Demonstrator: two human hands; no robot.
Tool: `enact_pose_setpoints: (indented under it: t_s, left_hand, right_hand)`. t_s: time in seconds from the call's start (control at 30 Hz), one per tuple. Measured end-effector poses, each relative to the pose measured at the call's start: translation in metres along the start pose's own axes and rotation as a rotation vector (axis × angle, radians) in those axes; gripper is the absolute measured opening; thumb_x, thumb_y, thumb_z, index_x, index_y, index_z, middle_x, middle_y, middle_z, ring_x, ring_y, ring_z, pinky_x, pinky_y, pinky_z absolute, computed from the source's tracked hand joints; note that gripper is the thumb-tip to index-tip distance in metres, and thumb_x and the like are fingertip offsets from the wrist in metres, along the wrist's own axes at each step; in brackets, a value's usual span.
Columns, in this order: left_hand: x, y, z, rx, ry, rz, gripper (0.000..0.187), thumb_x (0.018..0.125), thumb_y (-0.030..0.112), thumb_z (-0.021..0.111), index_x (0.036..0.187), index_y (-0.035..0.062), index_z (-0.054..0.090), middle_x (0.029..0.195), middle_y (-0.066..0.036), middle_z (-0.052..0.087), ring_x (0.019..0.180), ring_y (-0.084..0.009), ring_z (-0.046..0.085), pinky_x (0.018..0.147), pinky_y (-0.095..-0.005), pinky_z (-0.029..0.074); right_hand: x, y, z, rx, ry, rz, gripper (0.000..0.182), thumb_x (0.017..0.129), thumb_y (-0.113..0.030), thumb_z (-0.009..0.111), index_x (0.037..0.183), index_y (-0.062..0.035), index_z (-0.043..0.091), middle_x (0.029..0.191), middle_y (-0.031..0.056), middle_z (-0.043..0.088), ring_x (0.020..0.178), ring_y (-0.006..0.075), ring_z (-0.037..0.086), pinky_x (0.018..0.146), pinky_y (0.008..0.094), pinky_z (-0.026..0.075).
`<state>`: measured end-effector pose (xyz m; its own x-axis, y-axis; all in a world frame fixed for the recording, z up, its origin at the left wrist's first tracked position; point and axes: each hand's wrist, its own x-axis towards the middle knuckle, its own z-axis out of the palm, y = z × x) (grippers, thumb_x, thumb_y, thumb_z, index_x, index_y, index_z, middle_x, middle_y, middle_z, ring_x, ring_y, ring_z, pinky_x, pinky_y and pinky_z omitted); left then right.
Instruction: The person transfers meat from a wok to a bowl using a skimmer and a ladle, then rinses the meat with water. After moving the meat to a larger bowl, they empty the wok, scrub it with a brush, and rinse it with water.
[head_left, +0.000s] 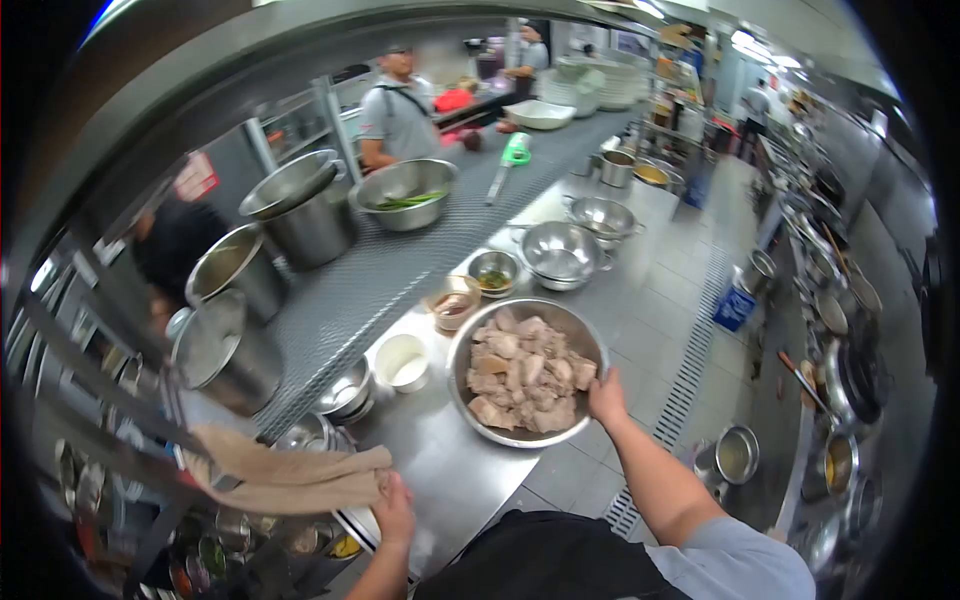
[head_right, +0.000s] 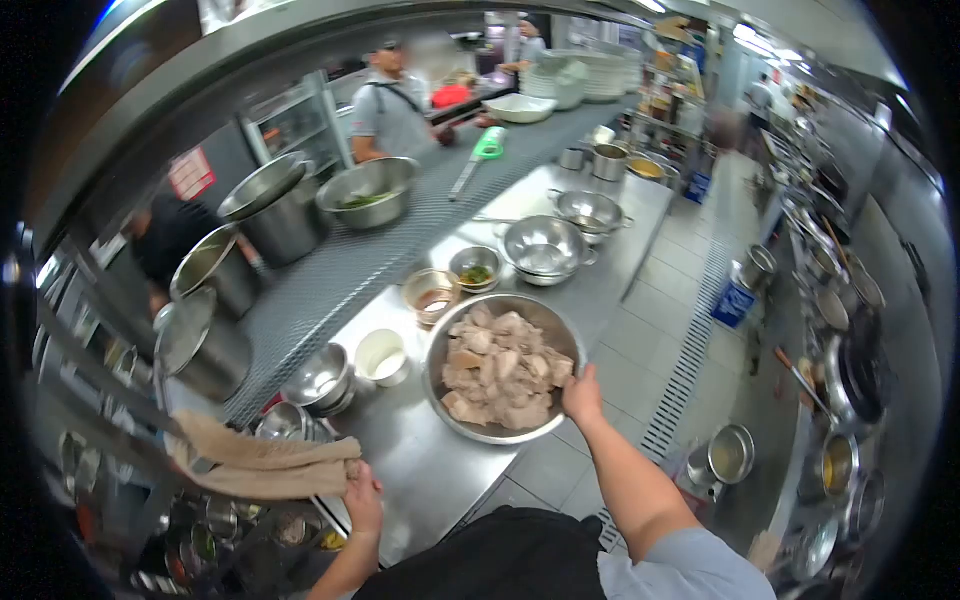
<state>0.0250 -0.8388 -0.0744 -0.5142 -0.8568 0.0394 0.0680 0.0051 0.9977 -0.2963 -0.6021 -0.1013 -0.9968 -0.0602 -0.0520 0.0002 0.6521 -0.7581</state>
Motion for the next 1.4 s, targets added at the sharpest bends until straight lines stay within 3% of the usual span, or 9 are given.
enact_pose_setpoints:
  t_s: [0.1, 0.2, 0.3, 0.5, 0.7, 0.8, 1.0, 1.13, 1.4]
  left_hand:
    - [-0.032, -0.028, 0.021, -0.063, -0.364, -0.232, 0.024, 0.098, 0.02, 0.051, 0.108, -0.0012, 0.056, 0.081, -0.003, 0.058, 0.063, -0.0084, 0.054, 0.057, -0.0214, 0.045]
    - [-0.05, -0.043, 0.05, 0.115, -0.721, -0.23, 0.02, 0.095, 0.011, 0.054, 0.11, -0.0023, 0.057, 0.082, -0.006, 0.06, 0.063, -0.0098, 0.056, 0.06, -0.0229, 0.048]
    - [-0.049, -0.048, 0.082, 0.071, -0.827, -0.234, 0.019, 0.094, 0.009, 0.056, 0.108, -0.0021, 0.059, 0.08, -0.005, 0.06, 0.062, -0.0091, 0.056, 0.059, -0.022, 0.047]
    - [-0.044, -0.056, 0.139, 0.165, -1.086, -0.197, 0.015, 0.094, 0.01, 0.054, 0.104, -0.0002, 0.059, 0.08, -0.005, 0.059, 0.061, -0.0082, 0.055, 0.057, -0.0222, 0.047]
    - [-0.098, -0.041, 0.208, 0.152, -1.31, -0.161, 0.013, 0.092, 0.008, 0.058, 0.1, -0.0016, 0.061, 0.076, -0.002, 0.058, 0.062, -0.0075, 0.053, 0.056, -0.0217, 0.046]
    - [-0.151, -0.02, 0.238, 0.245, -1.528, -0.073, 0.015, 0.091, 0.012, 0.061, 0.097, -0.0021, 0.062, 0.077, -0.003, 0.058, 0.065, -0.0094, 0.056, 0.059, -0.0234, 0.049]
    - [-0.304, 0.01, 0.284, 0.32, -1.939, 0.099, 0.02, 0.09, 0.015, 0.062, 0.1, -0.0022, 0.064, 0.086, -0.009, 0.064, 0.079, -0.0153, 0.064, 0.067, -0.0281, 0.054]
    - [-0.412, 0.011, 0.303, 0.381, -2.219, 0.518, 0.026, 0.088, 0.022, 0.064, 0.1, -0.0013, 0.065, 0.092, -0.017, 0.066, 0.082, -0.0247, 0.066, 0.074, -0.0338, 0.052]
    - [-0.571, -0.044, 0.427, 0.709, -1.778, 1.088, 0.05, 0.088, 0.037, 0.058, 0.121, 0.0005, 0.053, 0.107, -0.024, 0.061, 0.101, -0.0363, 0.062, 0.086, -0.0459, 0.049]
  right_hand:
    - [0.01, 0.043, 0.004, 0.094, -0.073, -0.152, 0.049, 0.095, -0.035, 0.048, 0.126, 0.0015, 0.04, 0.105, 0.0271, 0.062, 0.093, 0.0403, 0.064, 0.08, 0.0457, 0.05]
    - [-0.037, 0.044, -0.044, 0.287, -0.341, 0.141, 0.062, 0.095, -0.046, 0.048, 0.137, -0.0014, 0.039, 0.119, 0.0244, 0.059, 0.1, 0.0378, 0.062, 0.087, 0.0445, 0.048]
    - [-0.098, 0.141, -0.062, -0.147, -0.307, 0.041, 0.054, 0.094, -0.042, 0.051, 0.13, -0.0009, 0.049, 0.115, 0.0246, 0.06, 0.101, 0.0397, 0.061, 0.088, 0.0461, 0.048]
    - [-0.289, 0.303, -0.138, -0.698, -0.93, 0.483, 0.052, 0.086, -0.035, 0.058, 0.126, -0.0034, 0.054, 0.119, 0.0223, 0.061, 0.111, 0.038, 0.057, 0.094, 0.0457, 0.045]
    - [-0.424, 0.358, -0.19, -0.328, -0.641, 1.053, 0.045, 0.085, -0.036, 0.058, 0.114, -0.0015, 0.062, 0.113, 0.0219, 0.063, 0.108, 0.0366, 0.059, 0.092, 0.0445, 0.047]
    - [-0.467, 0.371, -0.196, -0.328, -0.639, 0.989, 0.048, 0.087, -0.037, 0.057, 0.12, -0.0016, 0.059, 0.112, 0.0229, 0.063, 0.105, 0.0376, 0.061, 0.09, 0.0441, 0.048]
    - [-0.549, 0.358, -0.206, -0.194, -0.063, 0.703, 0.05, 0.087, -0.039, 0.058, 0.119, -0.0013, 0.06, 0.108, 0.0211, 0.065, 0.104, 0.0356, 0.062, 0.087, 0.0423, 0.049]
    - [-0.598, 0.359, -0.217, 0.227, 0.195, 0.803, 0.049, 0.086, -0.04, 0.06, 0.12, -0.0044, 0.06, 0.107, 0.0201, 0.066, 0.1, 0.0349, 0.063, 0.086, 0.042, 0.05]
    - [-0.642, 0.35, -0.248, 0.499, 0.424, 0.685, 0.044, 0.089, -0.027, 0.063, 0.126, -0.0054, 0.055, 0.096, 0.0108, 0.066, 0.081, 0.0178, 0.062, 0.072, 0.032, 0.05]
